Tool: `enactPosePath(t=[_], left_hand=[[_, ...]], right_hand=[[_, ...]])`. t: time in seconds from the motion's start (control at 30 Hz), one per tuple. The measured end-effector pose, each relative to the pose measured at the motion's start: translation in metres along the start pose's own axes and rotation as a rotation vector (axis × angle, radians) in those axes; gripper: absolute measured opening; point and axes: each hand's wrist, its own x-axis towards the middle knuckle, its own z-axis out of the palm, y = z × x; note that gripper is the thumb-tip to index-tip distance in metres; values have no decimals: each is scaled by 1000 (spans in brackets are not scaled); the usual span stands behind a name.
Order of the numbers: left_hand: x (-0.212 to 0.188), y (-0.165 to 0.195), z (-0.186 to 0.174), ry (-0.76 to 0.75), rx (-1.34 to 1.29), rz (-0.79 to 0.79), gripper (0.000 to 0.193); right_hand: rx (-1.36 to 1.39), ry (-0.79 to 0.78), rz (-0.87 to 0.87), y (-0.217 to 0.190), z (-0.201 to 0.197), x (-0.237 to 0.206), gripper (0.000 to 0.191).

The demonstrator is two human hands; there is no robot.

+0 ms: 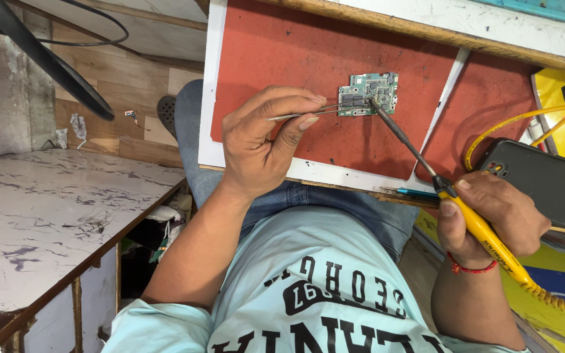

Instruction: The person heats a phone motherboard on a heat-resistant mat with a hot air gun, then uses a soldering iron and tweezers to work on and remove a component from the board. They then place the motherboard into an opened phone chassis and press it into position.

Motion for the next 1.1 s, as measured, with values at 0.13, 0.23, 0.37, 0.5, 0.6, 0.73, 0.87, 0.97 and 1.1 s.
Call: enactPosePath(t=[0.13, 0.23, 0.37, 0.5, 0.6, 0.73, 0.87, 0.97, 1.1], left_hand=[[0, -1, 1, 4, 4, 6, 13], [0, -3, 2, 4, -12, 11, 13], [0, -3, 1, 1, -14, 2, 14], [-1, -3, 1, 1, -18, -1, 14], [0, -2, 0, -1, -36, -21, 14], [1, -1, 0, -4, -17, -23, 15], [1, 1, 0, 0, 6, -14, 14], [1, 2, -1, 6, 7, -25, 14], [1, 3, -1, 11, 17, -34, 13]], right_hand=[[0, 0, 0, 0, -1, 1, 21], [-50, -1, -13, 0, -1, 1, 20], [-25, -4, 3, -1, -1, 0, 21], [-13, -12, 23, -1, -1, 0, 22], [10, -5, 21, 0, -1, 0, 22], [-47, -5, 14, -1, 0, -1, 21], [10, -35, 19, -1, -1, 1, 21], [25, -39, 13, -1, 0, 4, 21], [55, -53, 40, -5, 2, 6, 19]])
